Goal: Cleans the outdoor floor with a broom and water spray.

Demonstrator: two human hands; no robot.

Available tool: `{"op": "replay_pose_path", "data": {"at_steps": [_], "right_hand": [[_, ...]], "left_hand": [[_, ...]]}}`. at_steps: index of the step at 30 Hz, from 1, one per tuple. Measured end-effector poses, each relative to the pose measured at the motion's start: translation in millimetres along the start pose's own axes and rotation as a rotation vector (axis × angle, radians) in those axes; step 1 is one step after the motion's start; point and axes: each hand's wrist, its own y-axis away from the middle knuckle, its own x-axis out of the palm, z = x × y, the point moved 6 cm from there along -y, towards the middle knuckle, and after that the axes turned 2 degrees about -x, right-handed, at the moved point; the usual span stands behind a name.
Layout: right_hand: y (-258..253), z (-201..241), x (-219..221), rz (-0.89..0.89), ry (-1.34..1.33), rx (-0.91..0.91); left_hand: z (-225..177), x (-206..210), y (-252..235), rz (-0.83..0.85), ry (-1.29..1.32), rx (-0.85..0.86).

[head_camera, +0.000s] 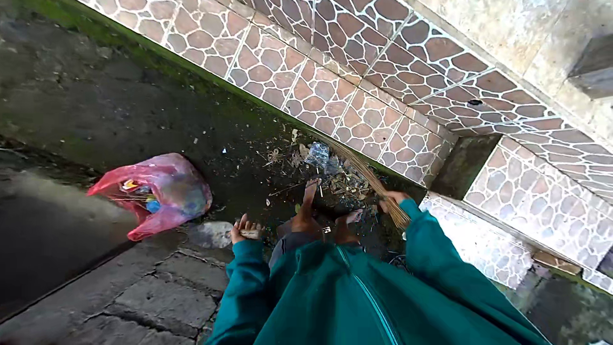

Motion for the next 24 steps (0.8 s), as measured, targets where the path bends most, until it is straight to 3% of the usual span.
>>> {"op": "replay_pose_path", "data": {"at_steps": [2, 4, 8, 13, 16, 20, 24], "right_hand": [[36.4, -48.8, -53.7, -0.119, -0.032, 0.079], [83.7, -83.9, -74.0, -0.216, -0.030, 0.119], [143.5, -127.2, -88.1, -0.150, 0.054, 0.080], [111.1, -171.9, -144.9, -0.248, -0.241, 0.093], [126.8, -219.4, -175.8, -0.327, -0.409, 0.082], [155.1, -259.5, -186.2, -0.393, -0.595, 0.041], [137.1, -280.4, -173.0, -0.360, -0.612, 0.136]], "left_hand": [[21.9, -10.3, 6.7, -0.016, -0.005, -0.042], [38.3, -5.9, 15.3, -0.010, -0.047, -0.066], [56.9, 25.7, 47.5, 0.053, -0.240, -0.058], [72.1, 81.0, 65.2, 0.217, -0.462, 0.026], [79.2, 112.0, 80.0, 0.327, -0.585, 0.090], [85.7, 141.4, 81.1, 0.375, -0.754, 0.119], [96.4, 167.9, 113.0, 0.410, -0.829, 0.125]]}}
